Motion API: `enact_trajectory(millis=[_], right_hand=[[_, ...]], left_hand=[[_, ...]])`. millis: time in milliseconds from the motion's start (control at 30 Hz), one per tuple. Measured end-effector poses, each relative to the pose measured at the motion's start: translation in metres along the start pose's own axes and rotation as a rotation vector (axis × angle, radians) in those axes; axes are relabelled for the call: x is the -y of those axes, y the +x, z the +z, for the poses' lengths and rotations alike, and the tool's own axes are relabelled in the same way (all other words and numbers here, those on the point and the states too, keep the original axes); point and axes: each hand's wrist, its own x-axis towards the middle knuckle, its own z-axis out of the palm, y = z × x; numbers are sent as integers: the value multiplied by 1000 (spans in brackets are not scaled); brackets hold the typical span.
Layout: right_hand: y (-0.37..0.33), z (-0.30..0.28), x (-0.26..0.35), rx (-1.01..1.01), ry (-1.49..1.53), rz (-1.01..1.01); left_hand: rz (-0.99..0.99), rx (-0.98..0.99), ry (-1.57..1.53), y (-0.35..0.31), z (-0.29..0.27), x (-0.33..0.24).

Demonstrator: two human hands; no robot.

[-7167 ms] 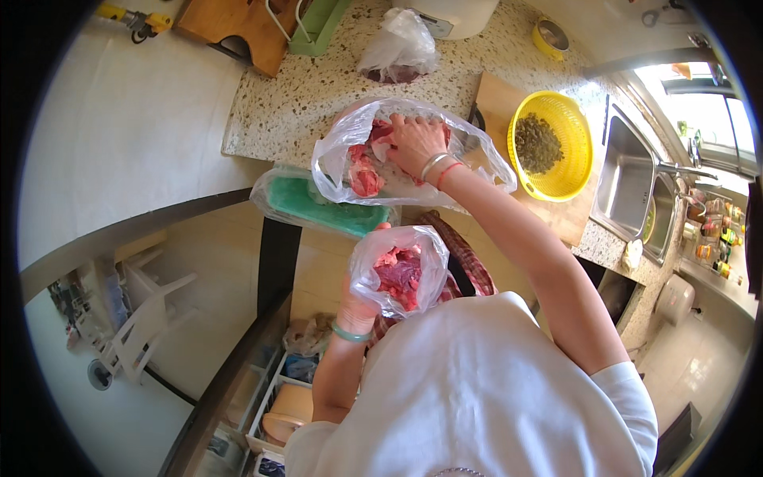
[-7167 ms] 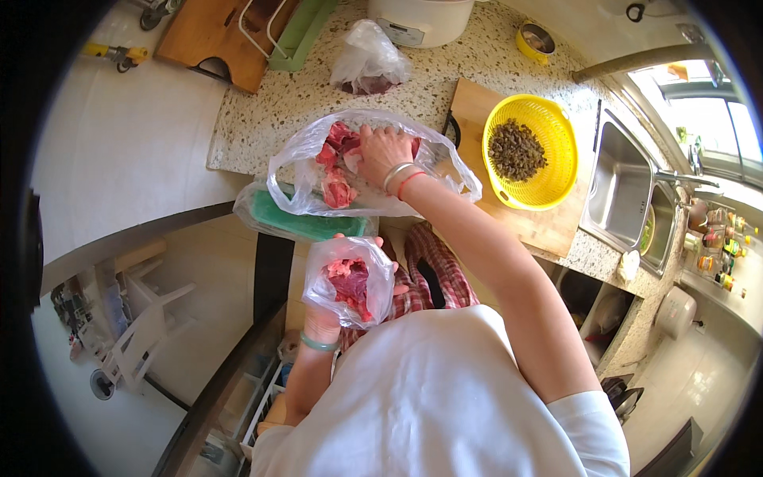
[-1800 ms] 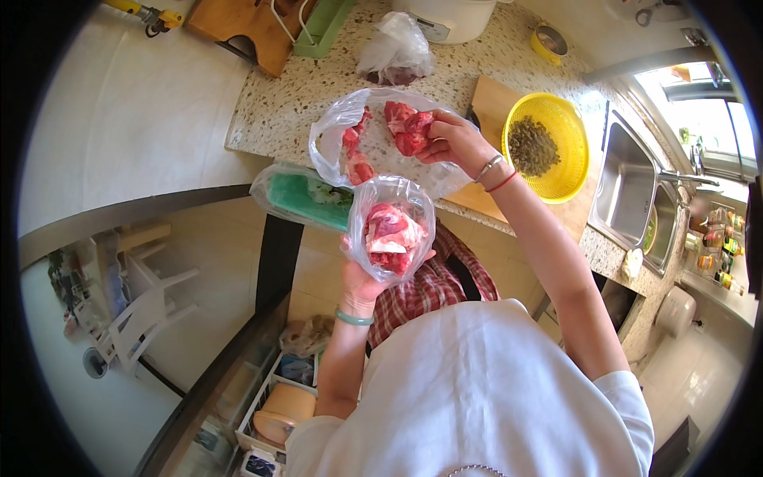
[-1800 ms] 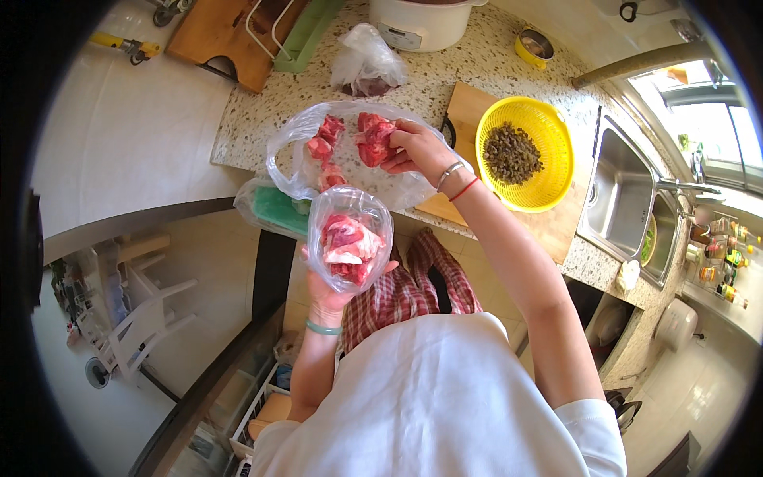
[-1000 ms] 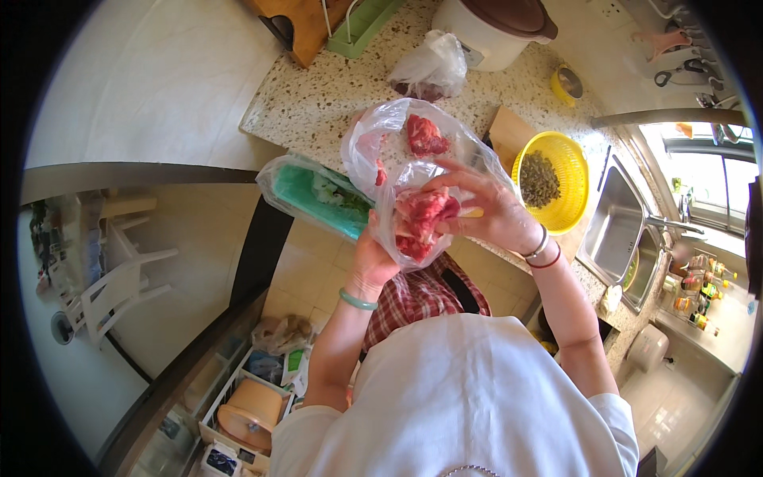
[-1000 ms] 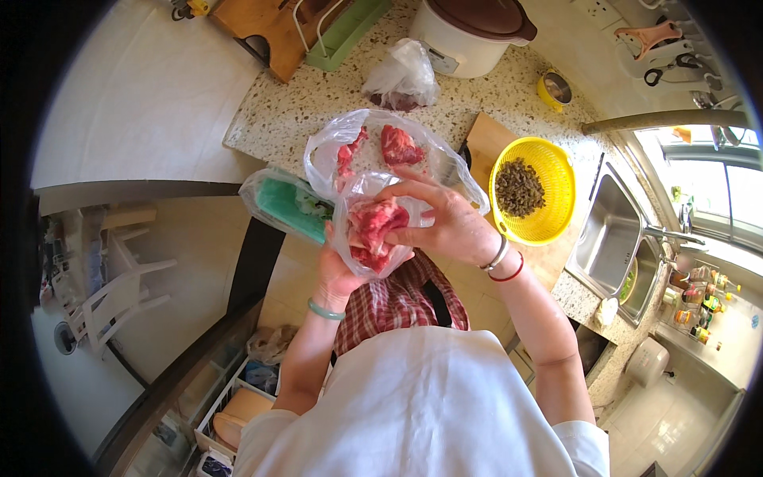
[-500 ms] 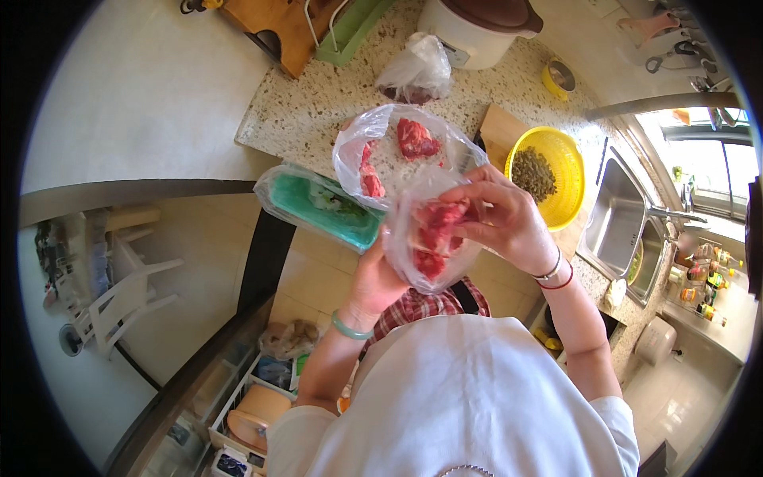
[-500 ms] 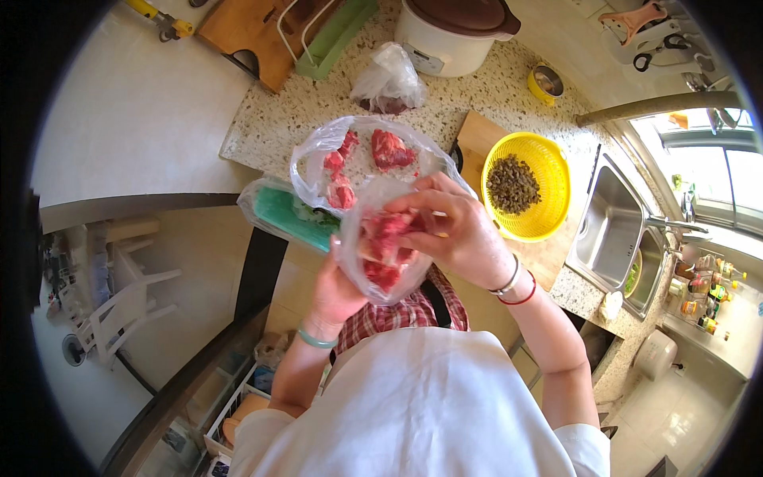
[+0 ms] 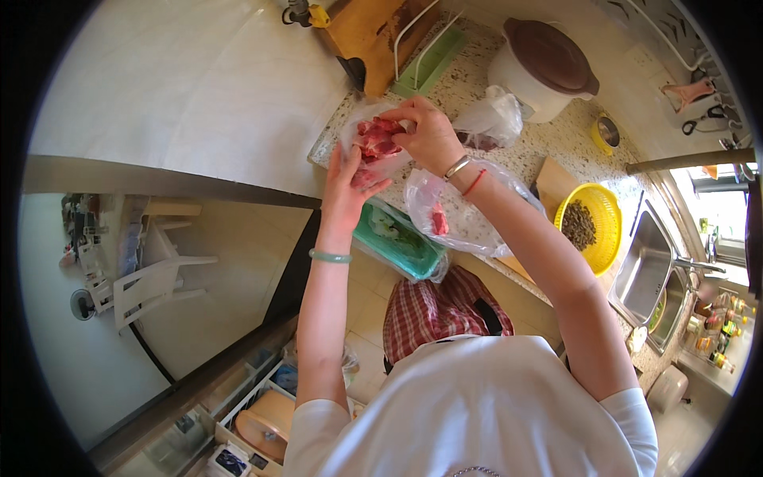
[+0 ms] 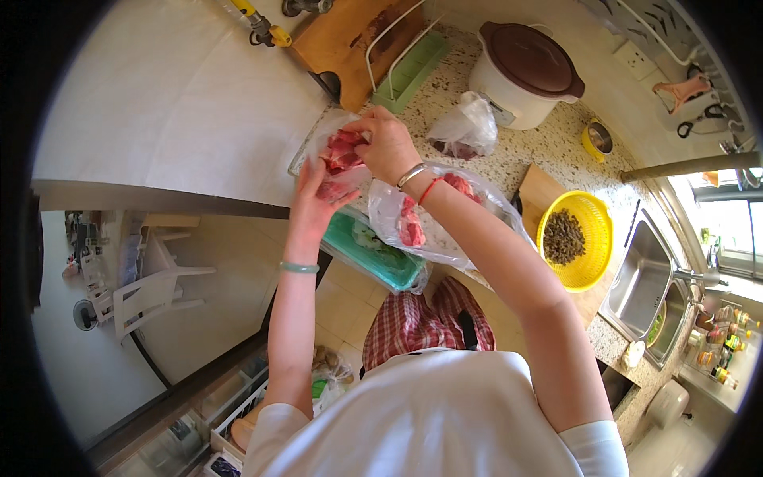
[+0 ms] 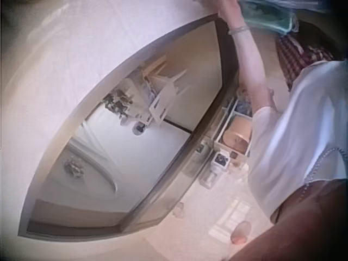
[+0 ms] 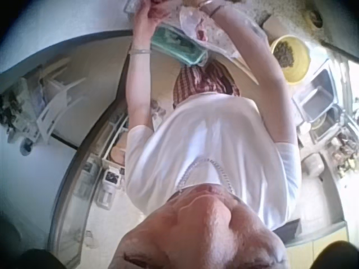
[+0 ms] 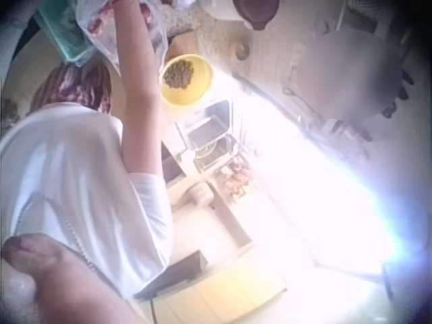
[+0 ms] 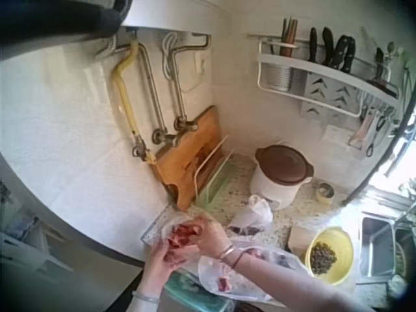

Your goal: The person pours dried beans from a plastic bag into a yellow colander and ties the bag. They then retrieve a bag of raw meat from the refrigerator, portion the meat into smaller plastic bags, and place the bags into the freezer drawer.

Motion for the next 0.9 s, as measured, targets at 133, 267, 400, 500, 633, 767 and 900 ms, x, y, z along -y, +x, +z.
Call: enact_trajectory(millis=[133, 267, 400, 500, 633, 767, 900], right_hand=[[15, 25, -40, 37, 29, 117], [13, 35, -79, -66, -19, 158], [15, 29, -92, -98, -89, 273], [17, 27, -81, -77, -17, 329], [22, 21, -76, -133, -47, 265], [27, 1, -34, -273, 31, 161], [33, 1, -7, -231, 117, 76]], left_hand=[[-147, -310, 33, 34, -29, 32], [3, -311, 576, 64, -74, 56], [90, -332, 566, 75, -70, 49], [218, -353, 728, 79, -67, 52], [341, -328, 1012, 88, -69, 33], [420, -340, 786, 57, -12, -47], [539, -288, 876, 51, 3, -63]])
